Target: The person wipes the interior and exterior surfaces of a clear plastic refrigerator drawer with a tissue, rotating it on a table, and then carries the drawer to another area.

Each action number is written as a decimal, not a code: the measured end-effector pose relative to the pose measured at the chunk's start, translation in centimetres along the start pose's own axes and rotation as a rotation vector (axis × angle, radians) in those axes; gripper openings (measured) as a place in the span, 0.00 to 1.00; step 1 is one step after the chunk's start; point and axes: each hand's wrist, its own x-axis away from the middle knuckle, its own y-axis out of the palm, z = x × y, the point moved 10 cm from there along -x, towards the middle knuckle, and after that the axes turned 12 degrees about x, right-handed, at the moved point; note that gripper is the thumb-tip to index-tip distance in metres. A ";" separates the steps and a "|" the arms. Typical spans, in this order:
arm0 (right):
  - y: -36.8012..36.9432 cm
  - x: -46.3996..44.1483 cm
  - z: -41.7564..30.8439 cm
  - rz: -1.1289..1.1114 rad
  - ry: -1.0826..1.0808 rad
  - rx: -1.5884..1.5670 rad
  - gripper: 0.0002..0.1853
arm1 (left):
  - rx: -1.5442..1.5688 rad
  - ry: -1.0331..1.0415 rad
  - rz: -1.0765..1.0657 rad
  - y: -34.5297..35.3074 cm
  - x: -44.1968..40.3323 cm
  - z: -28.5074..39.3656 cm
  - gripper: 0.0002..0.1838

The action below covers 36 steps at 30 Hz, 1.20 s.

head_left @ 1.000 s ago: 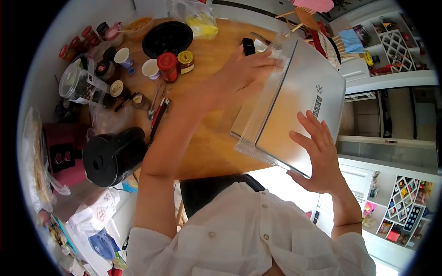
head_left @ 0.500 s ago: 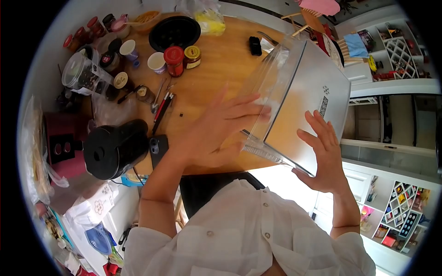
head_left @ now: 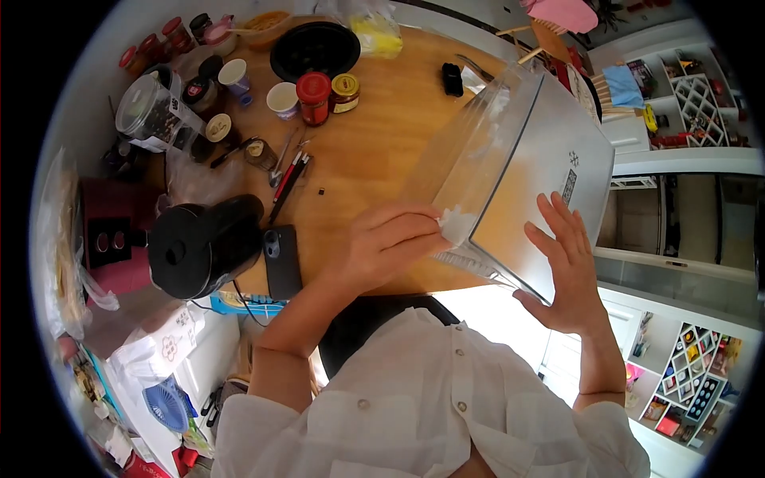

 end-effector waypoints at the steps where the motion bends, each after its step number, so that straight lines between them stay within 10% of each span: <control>1: 0.0 0.0 0.0 -0.002 0.000 0.000 0.45 | -0.008 -0.027 0.013 0.1 0.6 -0.5 0.13; 15: 0.1 0.1 0.0 0.026 -0.019 0.001 0.46 | 0.076 -0.342 0.174 -1.0 0.1 -3.4 0.17; 21: -0.1 0.2 0.0 0.021 -0.012 -0.020 0.44 | 0.330 -0.829 0.218 -1.5 0.2 -8.5 0.08; 36: -0.5 0.5 -0.1 -0.028 -0.044 0.009 0.38 | 0.075 -0.765 -0.126 8.4 -13.3 -22.7 0.17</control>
